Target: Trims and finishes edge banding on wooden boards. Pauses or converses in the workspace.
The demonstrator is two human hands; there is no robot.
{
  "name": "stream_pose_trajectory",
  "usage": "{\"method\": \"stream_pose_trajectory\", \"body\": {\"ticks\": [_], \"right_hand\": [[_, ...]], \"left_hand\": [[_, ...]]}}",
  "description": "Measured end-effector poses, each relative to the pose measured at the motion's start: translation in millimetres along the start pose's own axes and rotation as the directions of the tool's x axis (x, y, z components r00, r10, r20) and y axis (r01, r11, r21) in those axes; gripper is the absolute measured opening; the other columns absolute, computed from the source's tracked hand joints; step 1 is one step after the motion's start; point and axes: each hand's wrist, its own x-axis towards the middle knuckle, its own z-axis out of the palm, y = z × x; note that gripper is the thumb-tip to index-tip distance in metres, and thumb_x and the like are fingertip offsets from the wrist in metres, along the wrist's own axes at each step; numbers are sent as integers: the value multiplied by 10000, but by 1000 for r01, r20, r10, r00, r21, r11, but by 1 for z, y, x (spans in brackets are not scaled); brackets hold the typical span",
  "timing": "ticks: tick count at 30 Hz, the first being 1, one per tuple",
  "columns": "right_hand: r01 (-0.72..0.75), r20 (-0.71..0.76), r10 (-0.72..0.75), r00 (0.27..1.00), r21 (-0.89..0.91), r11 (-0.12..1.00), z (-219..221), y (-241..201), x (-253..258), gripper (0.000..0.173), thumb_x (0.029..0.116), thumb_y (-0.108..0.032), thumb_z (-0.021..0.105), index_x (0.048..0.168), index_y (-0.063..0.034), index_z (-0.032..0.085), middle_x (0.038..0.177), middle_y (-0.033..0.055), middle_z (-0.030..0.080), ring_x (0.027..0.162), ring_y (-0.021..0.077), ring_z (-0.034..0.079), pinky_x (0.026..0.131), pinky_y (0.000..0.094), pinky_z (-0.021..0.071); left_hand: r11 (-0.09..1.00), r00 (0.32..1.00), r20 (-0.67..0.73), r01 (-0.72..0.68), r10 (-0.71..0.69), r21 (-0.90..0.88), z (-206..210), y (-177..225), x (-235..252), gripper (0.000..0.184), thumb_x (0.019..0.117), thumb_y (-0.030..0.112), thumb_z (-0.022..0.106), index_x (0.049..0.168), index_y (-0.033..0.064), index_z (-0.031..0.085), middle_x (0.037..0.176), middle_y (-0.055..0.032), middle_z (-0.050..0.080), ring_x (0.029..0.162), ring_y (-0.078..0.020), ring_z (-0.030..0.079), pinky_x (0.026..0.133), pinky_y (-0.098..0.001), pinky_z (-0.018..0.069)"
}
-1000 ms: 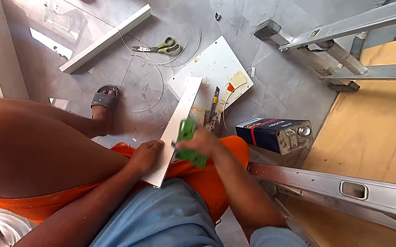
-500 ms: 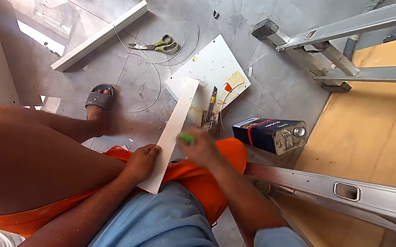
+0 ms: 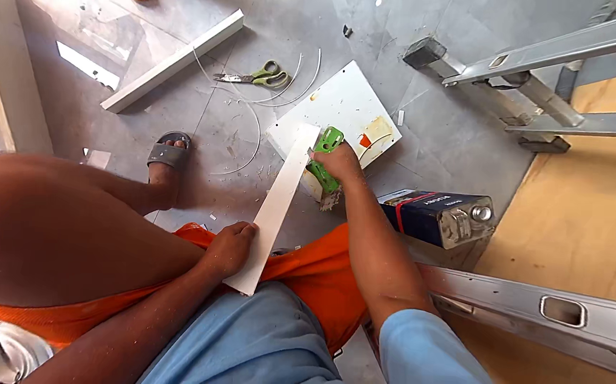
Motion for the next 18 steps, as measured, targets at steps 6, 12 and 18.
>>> {"method": "stream_pose_trajectory", "body": {"ticks": [6, 12, 18], "right_hand": [[137, 34, -134, 990, -72, 988, 11, -15, -127, 364, 981, -344, 692, 1015, 17, 707, 899, 223, 686, 886, 391, 677, 787, 632, 522], [609, 61, -614, 787, 78, 789, 33, 15, -250, 155, 908, -164, 681, 951, -56, 784, 852, 80, 725, 772, 183, 702, 700, 379, 591], [660, 23, -668, 744, 133, 740, 3, 22, -263, 155, 930, -184, 675, 948, -78, 787, 876, 50, 733, 809, 116, 696, 725, 302, 591]], "left_hand": [[998, 1000, -12, -24, 23, -52, 12, 10, -9, 438, 1135, 360, 350, 1076, 70, 673, 890, -93, 638, 815, -184, 631, 770, -405, 522], [995, 999, -29, -41, 39, -86, 23, 11, -13, 429, 1131, 358, 369, 1042, 65, 668, 840, -81, 626, 763, -171, 614, 729, -390, 516], [999, 999, 10, -49, 49, 18, 27, 21, -10, 440, 1139, 361, 325, 1086, 62, 642, 878, -108, 633, 812, -208, 632, 766, -433, 521]]}}
